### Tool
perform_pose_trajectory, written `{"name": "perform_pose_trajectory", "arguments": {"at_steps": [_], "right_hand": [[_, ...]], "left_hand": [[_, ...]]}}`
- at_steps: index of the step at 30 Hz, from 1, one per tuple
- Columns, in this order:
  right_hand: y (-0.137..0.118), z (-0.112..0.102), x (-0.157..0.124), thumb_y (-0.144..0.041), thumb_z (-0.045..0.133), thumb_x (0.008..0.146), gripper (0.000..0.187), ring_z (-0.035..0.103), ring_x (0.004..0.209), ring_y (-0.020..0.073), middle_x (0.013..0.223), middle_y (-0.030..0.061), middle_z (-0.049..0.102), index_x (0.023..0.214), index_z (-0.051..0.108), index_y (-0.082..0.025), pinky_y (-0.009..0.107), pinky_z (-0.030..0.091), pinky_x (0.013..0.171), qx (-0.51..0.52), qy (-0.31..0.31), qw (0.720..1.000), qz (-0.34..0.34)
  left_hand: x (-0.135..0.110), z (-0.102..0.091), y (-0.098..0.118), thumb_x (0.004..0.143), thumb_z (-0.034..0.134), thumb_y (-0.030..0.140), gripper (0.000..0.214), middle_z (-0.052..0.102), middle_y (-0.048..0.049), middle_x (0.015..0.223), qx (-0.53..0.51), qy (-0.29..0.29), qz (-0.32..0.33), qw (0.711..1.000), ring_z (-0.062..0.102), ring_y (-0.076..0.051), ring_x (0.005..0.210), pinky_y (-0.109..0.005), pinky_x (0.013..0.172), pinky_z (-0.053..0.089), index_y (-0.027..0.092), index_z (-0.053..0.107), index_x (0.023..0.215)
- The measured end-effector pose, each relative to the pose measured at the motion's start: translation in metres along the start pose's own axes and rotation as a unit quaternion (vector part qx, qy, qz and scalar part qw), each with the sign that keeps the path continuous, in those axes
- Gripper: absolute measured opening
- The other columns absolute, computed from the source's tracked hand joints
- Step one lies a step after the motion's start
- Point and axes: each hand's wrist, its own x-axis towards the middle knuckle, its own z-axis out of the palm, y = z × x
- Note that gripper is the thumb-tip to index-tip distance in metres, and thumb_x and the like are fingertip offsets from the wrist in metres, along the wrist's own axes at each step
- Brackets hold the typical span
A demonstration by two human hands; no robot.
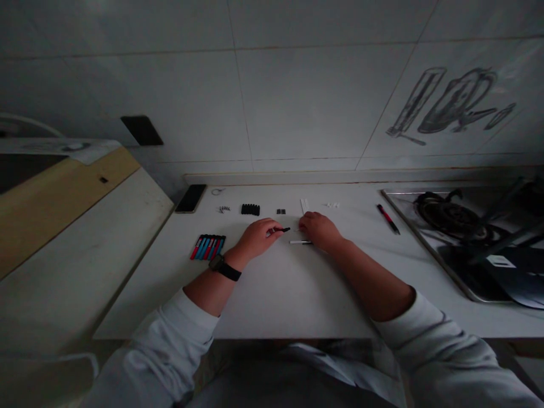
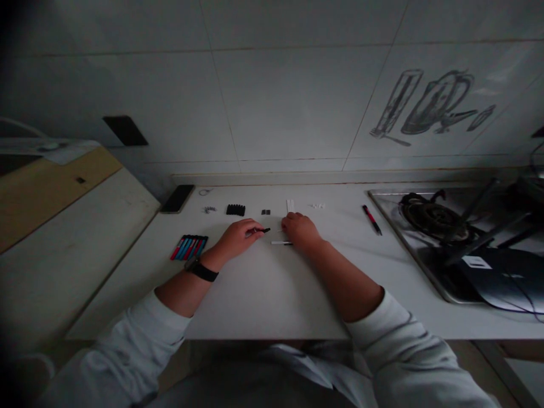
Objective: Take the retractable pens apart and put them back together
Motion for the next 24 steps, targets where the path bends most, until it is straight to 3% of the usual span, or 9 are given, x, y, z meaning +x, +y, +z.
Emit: {"name": "perform_pose_trajectory", "arguments": {"at_steps": [5,14,20,24], "right_hand": [[0.002,0.004,0.000,-0.018,0.050,0.101,0.023,0.063,0.105,0.0238,0.112,0.0143,0.069,0.106,0.072,-0.016,0.032,0.045,0.097,-0.004,0.005,1.000,-0.011],[0.007,-0.002,-0.002,-0.020,0.058,0.097,0.016,0.064,0.103,0.0243,0.108,0.0127,0.071,0.100,0.073,-0.018,0.032,0.047,0.092,0.021,-0.009,0.999,0.022],[0.002,0.001,-0.003,-0.015,0.050,0.100,0.020,0.063,0.103,0.0269,0.111,0.0172,0.069,0.104,0.070,-0.015,0.034,0.045,0.089,-0.009,0.003,1.000,0.009],[-0.002,-0.004,-0.004,-0.018,0.047,0.103,0.021,0.063,0.099,0.0231,0.108,0.0134,0.071,0.109,0.068,-0.018,0.030,0.044,0.084,0.049,0.030,0.998,0.027]], "left_hand": [[-0.001,-0.001,-0.001,0.096,0.066,0.028,0.012,0.073,-0.0040,0.097,-0.003,-0.001,-0.005,1.000,0.066,-0.018,0.087,-0.031,0.081,0.052,0.021,0.074,0.102],[-0.001,-0.002,0.000,0.096,0.066,0.029,0.013,0.073,-0.0046,0.098,0.009,0.000,-0.007,1.000,0.067,-0.018,0.087,-0.033,0.082,0.053,0.021,0.074,0.103],[-0.001,-0.001,-0.002,0.095,0.067,0.027,0.012,0.073,-0.0048,0.098,0.005,0.001,-0.011,1.000,0.067,-0.018,0.088,-0.032,0.081,0.053,0.021,0.074,0.102],[-0.001,0.000,-0.006,0.094,0.068,0.026,0.010,0.074,-0.0050,0.099,0.010,0.017,-0.013,1.000,0.068,-0.018,0.089,-0.032,0.081,0.054,0.020,0.073,0.100]]}}
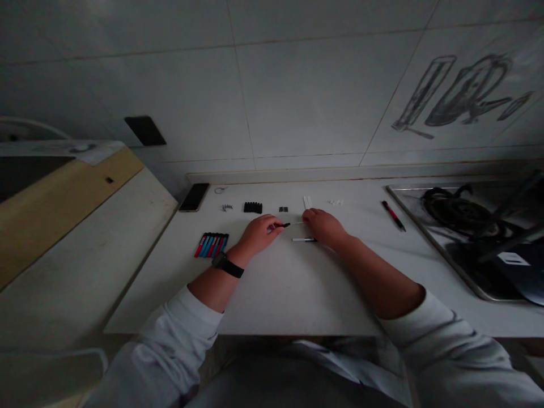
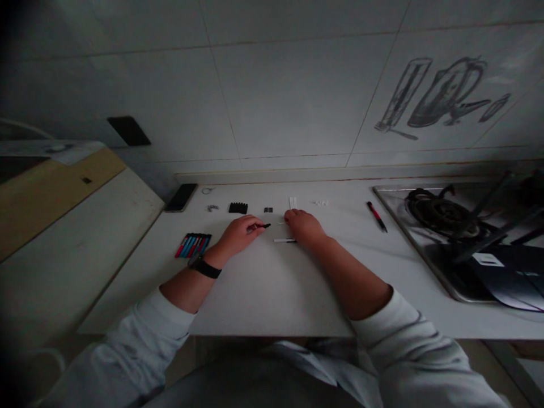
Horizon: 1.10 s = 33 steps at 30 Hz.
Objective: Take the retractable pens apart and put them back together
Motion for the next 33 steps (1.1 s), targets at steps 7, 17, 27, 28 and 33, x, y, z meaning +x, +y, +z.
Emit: {"name": "perform_pose_trajectory", "arguments": {"at_steps": [7,17,27,28,33], "right_hand": [[-0.007,-0.006,-0.002,-0.021,0.047,0.103,0.023,0.063,0.098,0.0208,0.105,0.0091,0.072,0.105,0.070,-0.020,0.028,0.044,0.087,0.095,0.088,0.990,-0.057],[-0.007,-0.008,-0.004,-0.021,0.048,0.102,0.024,0.062,0.095,0.0211,0.103,0.0099,0.072,0.104,0.072,-0.020,0.030,0.045,0.087,0.116,0.102,0.984,-0.093],[-0.005,0.001,-0.002,-0.019,0.053,0.100,0.021,0.064,0.095,0.0223,0.101,0.0103,0.073,0.102,0.075,-0.019,0.032,0.047,0.087,0.127,0.115,0.974,-0.150],[-0.005,0.003,-0.001,-0.019,0.054,0.100,0.021,0.064,0.093,0.0224,0.100,0.0103,0.073,0.101,0.075,-0.019,0.032,0.048,0.087,0.132,0.120,0.971,-0.161],[-0.010,0.011,0.000,-0.017,0.056,0.098,0.016,0.065,0.092,0.0232,0.098,0.0109,0.072,0.101,0.072,-0.019,0.034,0.050,0.085,0.162,0.140,0.959,-0.183]], "left_hand": [[0.001,-0.001,-0.002,0.090,0.073,0.026,0.008,0.075,-0.0038,0.095,0.020,0.035,-0.022,0.999,0.068,-0.019,0.086,-0.033,0.080,0.053,0.021,0.072,0.097],[0.001,-0.002,0.000,0.090,0.074,0.025,0.007,0.074,-0.0028,0.093,0.028,0.049,-0.009,0.998,0.067,-0.018,0.085,-0.033,0.080,0.052,0.022,0.072,0.096],[0.001,-0.004,0.006,0.088,0.076,0.021,0.006,0.072,-0.0028,0.091,0.022,0.051,0.020,0.998,0.066,-0.018,0.087,-0.032,0.081,0.051,0.020,0.072,0.092],[0.001,-0.004,0.007,0.088,0.076,0.021,0.006,0.072,-0.0027,0.091,0.023,0.048,0.024,0.998,0.066,-0.018,0.087,-0.032,0.081,0.051,0.020,0.072,0.092],[0.001,-0.004,0.012,0.086,0.077,0.019,0.007,0.072,-0.0025,0.091,0.023,0.041,0.032,0.998,0.066,-0.018,0.088,-0.031,0.081,0.051,0.020,0.071,0.090]]}}
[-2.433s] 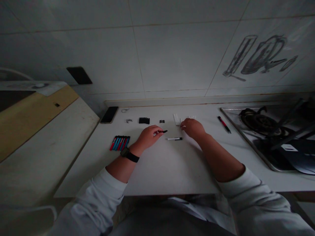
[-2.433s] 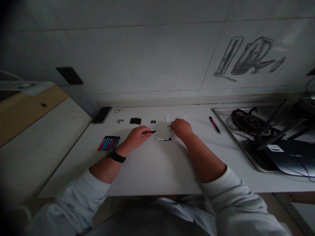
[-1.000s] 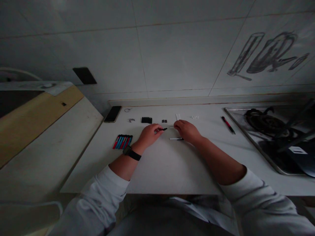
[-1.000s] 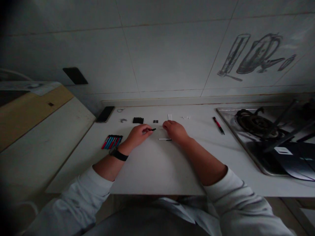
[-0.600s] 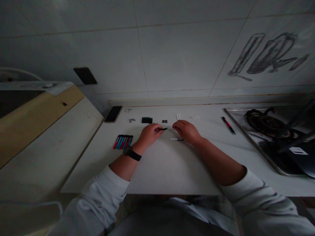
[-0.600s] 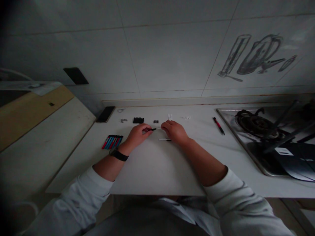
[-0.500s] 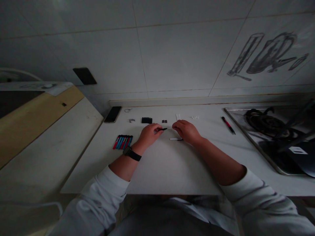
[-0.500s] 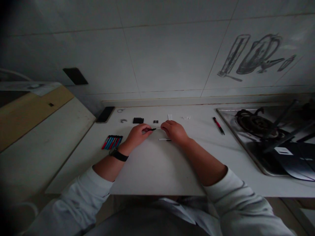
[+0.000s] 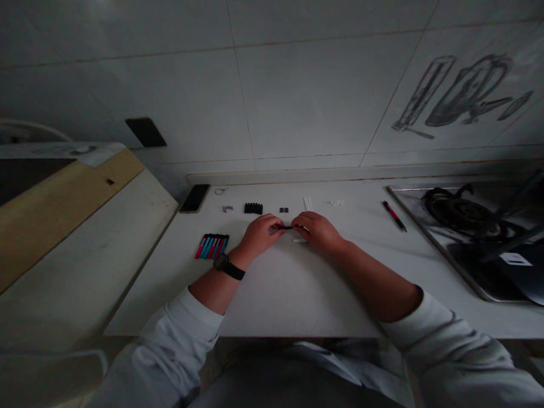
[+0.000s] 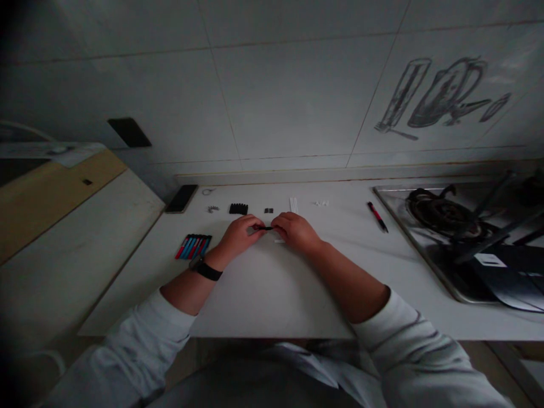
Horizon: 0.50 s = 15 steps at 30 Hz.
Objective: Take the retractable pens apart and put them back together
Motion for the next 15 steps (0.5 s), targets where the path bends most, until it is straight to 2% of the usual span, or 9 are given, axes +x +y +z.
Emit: {"name": "perform_pose_trajectory", "arguments": {"at_steps": [4,10,13,15], "right_hand": [[-0.011,0.001,0.001,-0.013,0.057,0.094,0.022,0.064,0.097,0.0241,0.105,0.0113,0.069,0.112,0.067,-0.020,0.037,0.052,0.088,0.027,0.000,1.000,-0.005],[-0.023,-0.001,0.002,-0.004,0.053,0.081,0.050,0.061,0.114,0.0242,0.118,0.0114,0.064,0.128,0.058,-0.022,0.040,0.052,0.098,0.120,0.009,0.992,-0.027],[-0.015,-0.004,0.001,-0.010,0.055,0.083,0.051,0.059,0.120,0.0250,0.127,0.0121,0.061,0.132,0.055,-0.024,0.041,0.053,0.097,0.138,0.069,0.988,0.015],[-0.007,-0.010,0.001,-0.016,0.056,0.087,0.037,0.063,0.109,0.0242,0.120,0.0112,0.065,0.124,0.059,-0.023,0.038,0.055,0.088,0.125,0.115,0.982,0.079]], "left_hand": [[0.000,0.000,0.002,0.087,0.077,0.019,0.007,0.072,-0.0026,0.091,-0.006,-0.002,0.005,1.000,0.067,-0.019,0.088,-0.032,0.082,0.052,0.020,0.071,0.090],[0.000,0.001,0.001,0.087,0.078,0.020,0.008,0.072,-0.0030,0.092,-0.016,0.000,0.013,1.000,0.067,-0.018,0.087,-0.032,0.081,0.052,0.019,0.071,0.091],[0.000,-0.001,0.000,0.088,0.076,0.021,0.006,0.071,-0.0028,0.091,-0.012,0.019,0.008,1.000,0.066,-0.018,0.087,-0.032,0.081,0.052,0.020,0.071,0.091],[0.001,-0.002,-0.002,0.090,0.074,0.020,0.005,0.070,-0.0027,0.091,-0.004,0.046,-0.003,0.999,0.065,-0.018,0.087,-0.031,0.081,0.052,0.020,0.070,0.092]]}}
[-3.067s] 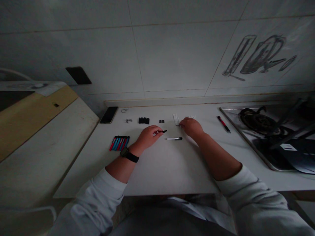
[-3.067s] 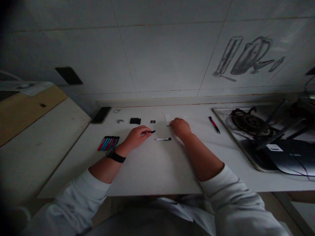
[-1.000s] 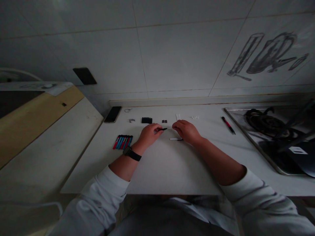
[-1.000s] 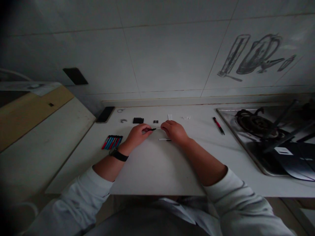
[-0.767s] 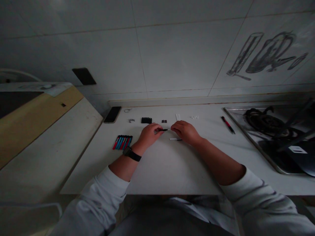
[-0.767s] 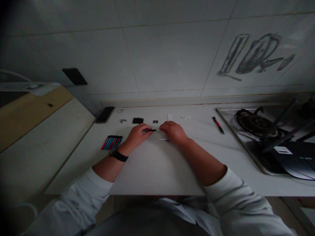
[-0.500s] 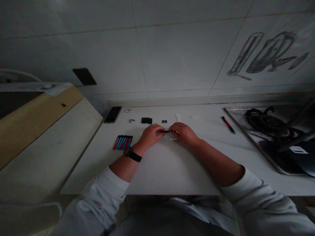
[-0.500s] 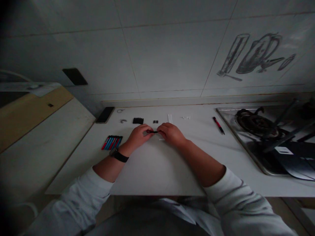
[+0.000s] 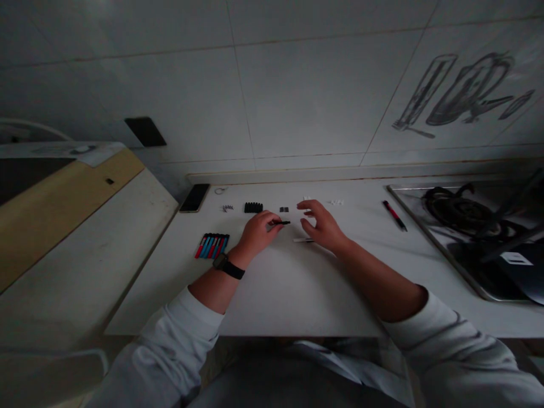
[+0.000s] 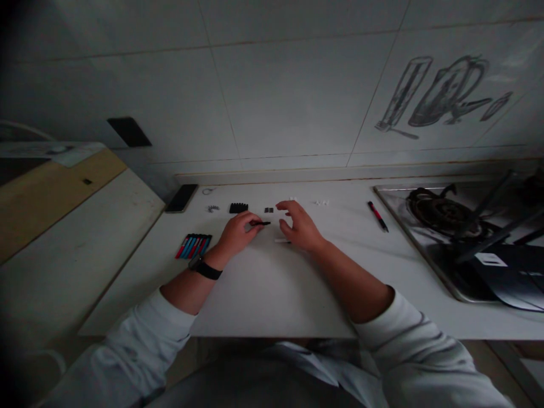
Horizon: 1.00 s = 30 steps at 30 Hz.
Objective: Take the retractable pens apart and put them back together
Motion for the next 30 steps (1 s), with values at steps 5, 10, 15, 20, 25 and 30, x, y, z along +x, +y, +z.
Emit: {"name": "perform_pose_trajectory", "arguments": {"at_steps": [5,10,15,20,25,30], "right_hand": [[0.005,-0.017,0.004,-0.026,0.056,0.093,0.013,0.063,0.074,0.0168,0.087,0.0049,0.071,0.094,0.068,-0.020,0.029,0.049,0.072,-0.058,-0.103,0.991,0.065],[0.001,-0.017,0.002,-0.032,0.065,0.091,0.015,0.065,0.079,0.0181,0.092,0.0061,0.072,0.099,0.072,-0.020,0.029,0.047,0.076,-0.091,-0.226,0.968,0.057],[0.002,-0.011,-0.001,-0.026,0.072,0.086,0.009,0.064,0.090,0.0212,0.096,0.0079,0.071,0.093,0.073,-0.020,0.029,0.045,0.081,-0.134,-0.318,0.939,-0.010],[0.004,-0.013,0.001,-0.026,0.060,0.095,0.013,0.063,0.083,0.0190,0.096,0.0079,0.071,0.099,0.070,-0.019,0.028,0.044,0.077,-0.152,-0.230,0.960,0.051],[0.006,-0.017,0.004,-0.029,0.055,0.099,0.016,0.062,0.083,0.0193,0.098,0.0088,0.070,0.104,0.067,-0.019,0.030,0.045,0.077,-0.165,-0.102,0.977,0.084],[0.008,-0.017,0.003,-0.030,0.056,0.099,0.016,0.063,0.084,0.0202,0.098,0.0087,0.070,0.104,0.067,-0.020,0.031,0.047,0.078,-0.158,-0.068,0.983,0.070]], "left_hand": [[0.000,-0.001,-0.008,0.092,0.070,0.018,0.005,0.067,-0.0034,0.094,0.003,0.071,-0.029,0.997,0.063,-0.016,0.087,-0.031,0.081,0.052,0.019,0.067,0.096],[0.000,0.001,-0.012,0.092,0.069,0.018,0.006,0.065,-0.0027,0.094,0.008,0.078,-0.036,0.996,0.063,-0.016,0.086,-0.031,0.081,0.052,0.020,0.066,0.097],[0.000,0.002,-0.011,0.092,0.069,0.017,0.006,0.065,-0.0018,0.093,0.004,0.077,-0.034,0.996,0.063,-0.015,0.085,-0.030,0.080,0.052,0.020,0.065,0.095],[0.000,0.001,-0.011,0.092,0.068,0.017,0.007,0.065,-0.0020,0.094,0.003,0.073,-0.032,0.997,0.063,-0.015,0.085,-0.030,0.081,0.053,0.021,0.065,0.097],[0.000,0.001,-0.011,0.092,0.068,0.016,0.007,0.066,-0.0022,0.095,0.003,0.068,-0.032,0.997,0.063,-0.016,0.087,-0.030,0.082,0.053,0.021,0.065,0.096],[0.000,0.000,-0.008,0.092,0.068,0.015,0.007,0.066,-0.0025,0.095,-0.001,0.060,-0.034,0.998,0.064,-0.016,0.088,-0.031,0.083,0.053,0.020,0.065,0.096]]}}
